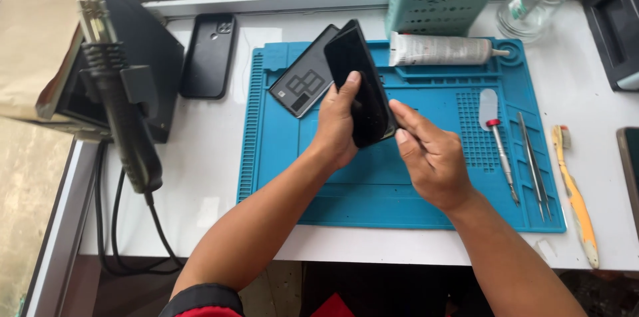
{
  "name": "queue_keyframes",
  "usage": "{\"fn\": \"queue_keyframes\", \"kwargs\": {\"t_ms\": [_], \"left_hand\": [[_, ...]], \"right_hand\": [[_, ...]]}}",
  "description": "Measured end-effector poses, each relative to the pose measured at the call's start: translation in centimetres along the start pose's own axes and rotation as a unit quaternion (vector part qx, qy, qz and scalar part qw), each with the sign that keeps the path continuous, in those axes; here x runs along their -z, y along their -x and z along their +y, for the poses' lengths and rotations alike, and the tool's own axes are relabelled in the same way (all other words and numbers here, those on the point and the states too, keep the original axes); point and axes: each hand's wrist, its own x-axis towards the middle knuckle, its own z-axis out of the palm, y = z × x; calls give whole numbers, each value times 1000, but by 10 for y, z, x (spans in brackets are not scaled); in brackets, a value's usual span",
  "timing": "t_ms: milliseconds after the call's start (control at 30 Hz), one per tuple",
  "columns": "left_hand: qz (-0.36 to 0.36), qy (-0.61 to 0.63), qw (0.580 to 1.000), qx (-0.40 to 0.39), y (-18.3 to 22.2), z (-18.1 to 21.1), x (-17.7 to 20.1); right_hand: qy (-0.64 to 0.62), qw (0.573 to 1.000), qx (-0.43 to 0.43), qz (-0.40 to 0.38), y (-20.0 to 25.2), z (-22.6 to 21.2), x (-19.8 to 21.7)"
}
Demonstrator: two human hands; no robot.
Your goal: Disassembling a smartphone by prying off the back frame and cleaning the internal components with a brush.
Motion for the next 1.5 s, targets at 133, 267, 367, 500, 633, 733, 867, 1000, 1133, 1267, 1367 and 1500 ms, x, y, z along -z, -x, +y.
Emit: {"fn": "queue_keyframes", "kwargs": {"t_ms": [133,267,367,500,633,733,867,1000,1133,1267,1367,1500], "left_hand": [[-8,-16,1000,13,14,7,-1],[-31,-36,999,4,13,5,0],[-31,-31,999,-11,5,-3,5],[-60,-44,997,-7,5,1,10],[-69,-45,997,-13,-3,-5,15],[-63,-46,997,-2,-6,-3,13],[-48,-57,997,7,4,6,8],[-56,-89,994,8,14,16,3],[-65,-113,991,-4,18,20,-2],[-57,-118,991,0,13,13,1],[-62,-117,991,3,5,8,7],[-66,-96,993,-4,-7,-4,15]], "right_hand": [[3,1000,-10,3,1,5,-2],[-4,1000,-21,20,4,7,-3],[-6,1000,-19,23,5,10,-2],[4,999,-16,35,5,10,-6],[6,999,-13,38,7,13,-8],[4,998,-23,50,4,10,-9],[-2,999,-41,26,0,2,-8],[-24,998,-56,7,1,5,-5],[-27,998,-56,14,3,10,-2],[-21,998,-58,21,4,14,-1],[-33,998,-58,18,4,14,-1],[-64,995,-69,11,5,13,-2]]}}
